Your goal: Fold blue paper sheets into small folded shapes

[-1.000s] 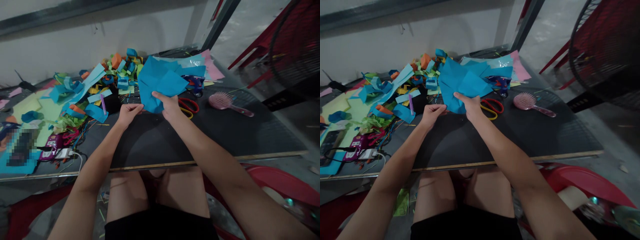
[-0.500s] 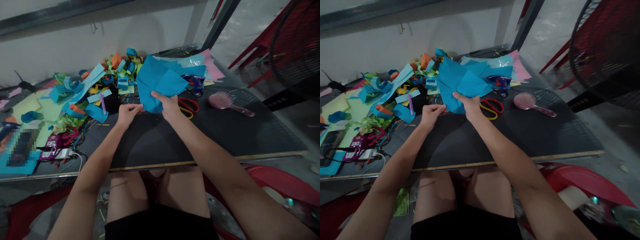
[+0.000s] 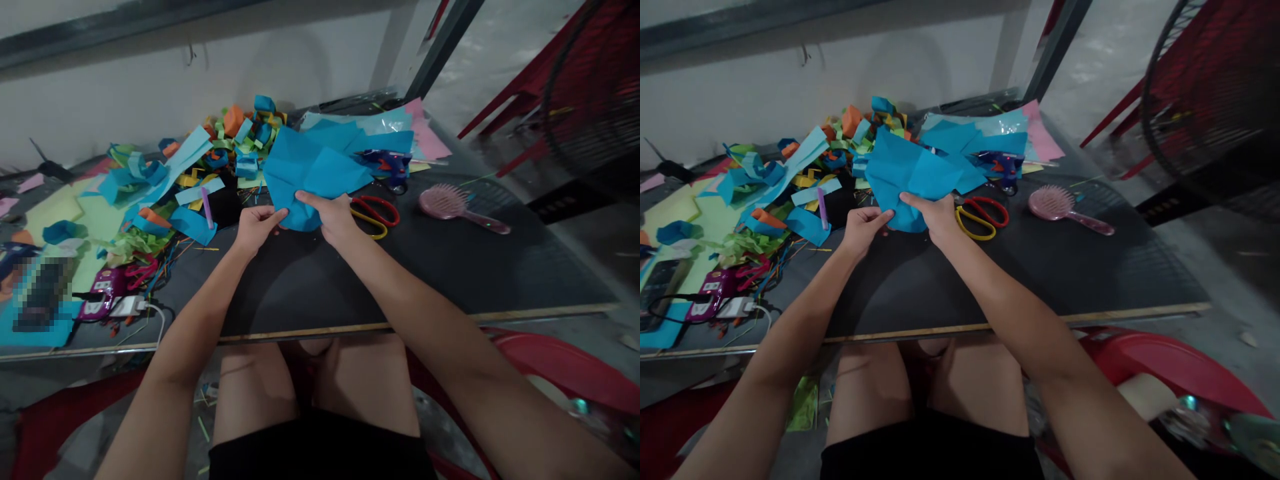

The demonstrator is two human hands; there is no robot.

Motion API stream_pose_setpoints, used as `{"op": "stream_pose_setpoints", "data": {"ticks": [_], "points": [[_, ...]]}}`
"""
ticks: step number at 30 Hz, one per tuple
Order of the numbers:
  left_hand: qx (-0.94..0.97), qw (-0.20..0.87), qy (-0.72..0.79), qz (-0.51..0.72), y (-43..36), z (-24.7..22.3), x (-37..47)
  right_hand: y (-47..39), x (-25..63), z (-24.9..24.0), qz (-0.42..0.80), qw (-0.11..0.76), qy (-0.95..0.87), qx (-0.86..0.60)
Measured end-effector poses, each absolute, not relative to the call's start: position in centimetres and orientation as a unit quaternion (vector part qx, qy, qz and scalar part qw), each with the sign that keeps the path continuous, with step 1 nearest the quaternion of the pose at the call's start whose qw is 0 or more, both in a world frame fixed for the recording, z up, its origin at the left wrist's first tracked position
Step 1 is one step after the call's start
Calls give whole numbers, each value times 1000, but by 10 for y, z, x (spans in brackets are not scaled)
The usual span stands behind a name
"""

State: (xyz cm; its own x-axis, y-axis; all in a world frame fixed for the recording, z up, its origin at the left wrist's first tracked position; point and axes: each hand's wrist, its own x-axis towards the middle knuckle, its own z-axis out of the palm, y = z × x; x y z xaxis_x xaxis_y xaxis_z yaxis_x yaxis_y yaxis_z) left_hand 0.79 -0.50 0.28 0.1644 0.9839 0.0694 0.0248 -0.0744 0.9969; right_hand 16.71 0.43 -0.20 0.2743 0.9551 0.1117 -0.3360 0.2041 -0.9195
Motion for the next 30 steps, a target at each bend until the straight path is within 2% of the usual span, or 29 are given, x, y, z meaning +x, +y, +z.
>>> {"op": "stream_pose_setpoints", "data": {"ticks": [14,30], "points": [[546,504,474,473,-2,-4,8,4,168,-2,433,672,-406,-443],[610,469,451,452,-5,-1,8,1,171,4,469,669,-411,-403]]}}
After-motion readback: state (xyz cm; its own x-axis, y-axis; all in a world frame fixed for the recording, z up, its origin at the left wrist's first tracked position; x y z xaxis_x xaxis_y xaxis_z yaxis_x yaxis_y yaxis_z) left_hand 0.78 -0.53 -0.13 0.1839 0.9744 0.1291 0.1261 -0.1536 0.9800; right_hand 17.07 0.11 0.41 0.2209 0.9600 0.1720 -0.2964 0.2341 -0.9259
